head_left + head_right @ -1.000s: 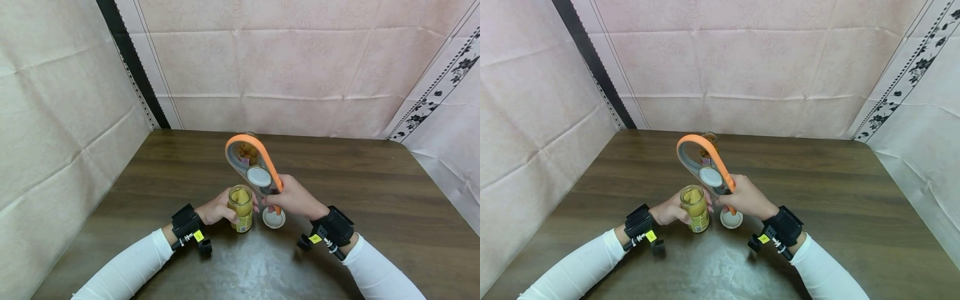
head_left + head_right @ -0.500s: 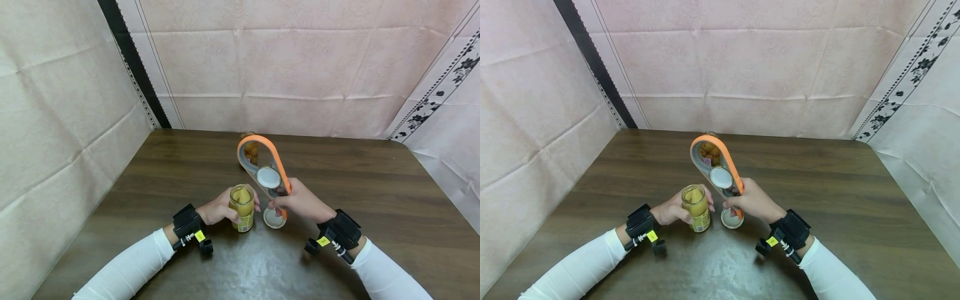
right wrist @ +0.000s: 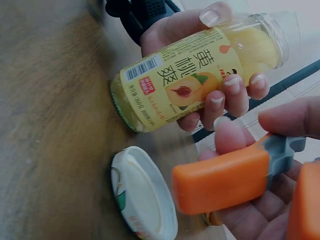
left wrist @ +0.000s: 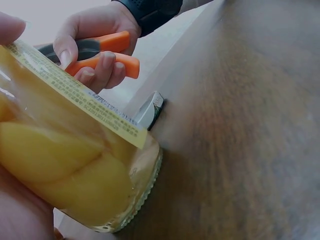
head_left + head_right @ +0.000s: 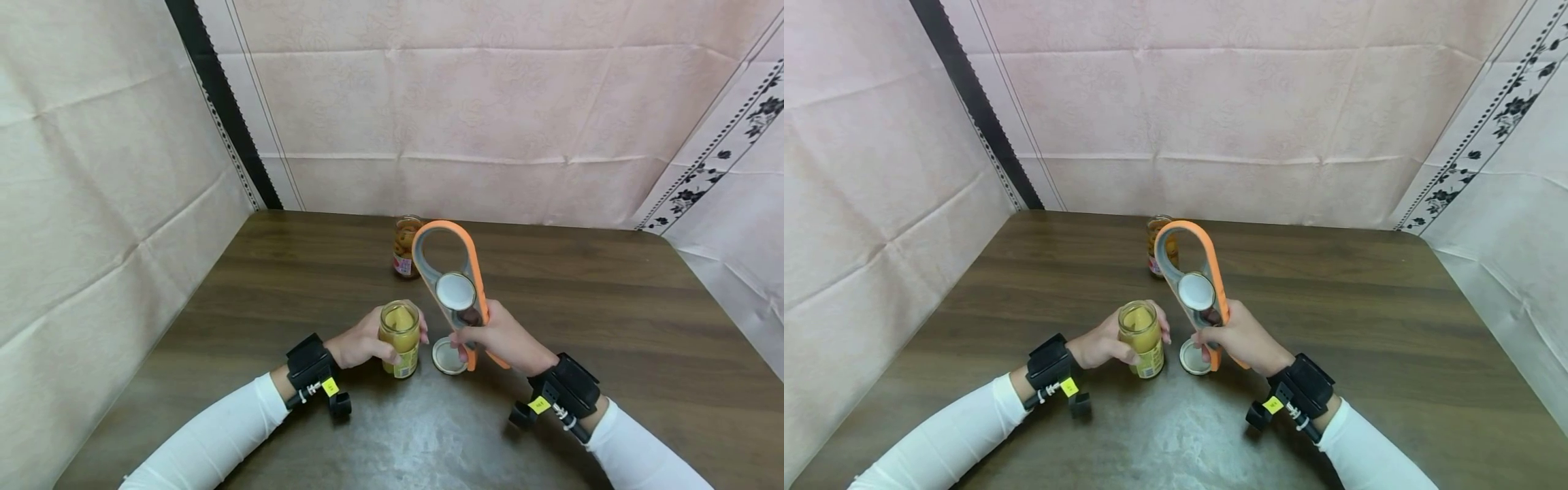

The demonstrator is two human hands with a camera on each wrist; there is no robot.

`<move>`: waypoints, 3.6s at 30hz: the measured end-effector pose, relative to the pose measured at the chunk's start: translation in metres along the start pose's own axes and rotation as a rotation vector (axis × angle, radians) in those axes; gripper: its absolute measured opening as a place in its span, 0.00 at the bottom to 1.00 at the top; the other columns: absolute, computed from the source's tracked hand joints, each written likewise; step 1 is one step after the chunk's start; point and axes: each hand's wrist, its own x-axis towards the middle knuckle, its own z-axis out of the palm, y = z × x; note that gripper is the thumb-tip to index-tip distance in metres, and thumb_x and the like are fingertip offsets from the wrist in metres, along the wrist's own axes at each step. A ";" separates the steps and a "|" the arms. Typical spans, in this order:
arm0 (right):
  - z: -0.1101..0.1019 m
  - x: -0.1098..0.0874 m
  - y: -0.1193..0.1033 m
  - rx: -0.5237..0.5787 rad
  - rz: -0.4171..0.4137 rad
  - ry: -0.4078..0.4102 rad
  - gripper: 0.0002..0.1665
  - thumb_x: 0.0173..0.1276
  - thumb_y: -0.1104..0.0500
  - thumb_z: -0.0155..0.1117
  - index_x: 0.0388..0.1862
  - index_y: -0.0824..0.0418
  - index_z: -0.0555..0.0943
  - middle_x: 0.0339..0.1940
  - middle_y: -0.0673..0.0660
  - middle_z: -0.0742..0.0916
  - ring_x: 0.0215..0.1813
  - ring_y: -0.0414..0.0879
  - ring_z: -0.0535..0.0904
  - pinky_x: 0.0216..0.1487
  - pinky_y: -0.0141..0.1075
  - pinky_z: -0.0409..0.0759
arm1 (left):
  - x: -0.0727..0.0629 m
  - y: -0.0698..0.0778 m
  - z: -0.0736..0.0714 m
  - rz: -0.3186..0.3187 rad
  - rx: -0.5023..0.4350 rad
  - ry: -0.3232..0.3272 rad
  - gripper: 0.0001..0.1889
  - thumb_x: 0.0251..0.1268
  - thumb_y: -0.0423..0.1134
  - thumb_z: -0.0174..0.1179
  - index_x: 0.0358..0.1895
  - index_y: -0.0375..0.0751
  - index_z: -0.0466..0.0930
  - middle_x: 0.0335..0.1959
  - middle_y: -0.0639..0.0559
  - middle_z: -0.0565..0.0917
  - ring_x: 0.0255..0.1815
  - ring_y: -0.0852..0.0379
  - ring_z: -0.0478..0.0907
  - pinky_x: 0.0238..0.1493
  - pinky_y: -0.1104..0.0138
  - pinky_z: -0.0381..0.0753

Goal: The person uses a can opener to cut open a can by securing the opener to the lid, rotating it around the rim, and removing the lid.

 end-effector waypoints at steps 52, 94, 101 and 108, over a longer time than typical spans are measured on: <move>-0.011 -0.057 0.043 0.354 -0.038 -0.023 0.06 0.77 0.67 0.52 0.48 0.69 0.74 0.32 0.54 0.86 0.30 0.47 0.86 0.38 0.45 0.88 | 0.026 -0.016 -0.001 0.030 0.103 0.147 0.29 0.49 0.34 0.64 0.58 0.31 0.70 0.52 0.33 0.80 0.58 0.28 0.76 0.58 0.63 0.79; -0.011 -0.065 0.050 0.447 -0.089 -0.100 0.11 0.79 0.69 0.45 0.49 0.67 0.76 0.33 0.54 0.87 0.31 0.47 0.86 0.38 0.44 0.88 | 0.073 -0.024 -0.008 -0.010 0.150 0.228 0.28 0.56 0.30 0.62 0.63 0.34 0.70 0.57 0.34 0.81 0.52 0.58 0.79 0.57 0.64 0.79; -0.013 -0.066 0.047 0.443 -0.071 -0.085 0.11 0.79 0.69 0.45 0.50 0.67 0.75 0.33 0.53 0.87 0.32 0.46 0.86 0.39 0.42 0.88 | 0.085 -0.026 -0.010 -0.040 0.173 0.240 0.28 0.61 0.28 0.63 0.65 0.37 0.68 0.59 0.34 0.81 0.54 0.57 0.79 0.58 0.63 0.79; -0.014 -0.066 0.048 0.441 -0.054 -0.068 0.10 0.79 0.68 0.46 0.50 0.67 0.76 0.33 0.53 0.87 0.32 0.46 0.86 0.39 0.41 0.88 | 0.092 -0.027 -0.012 -0.087 0.167 0.260 0.29 0.65 0.31 0.66 0.68 0.41 0.66 0.61 0.38 0.80 0.55 0.55 0.79 0.60 0.60 0.80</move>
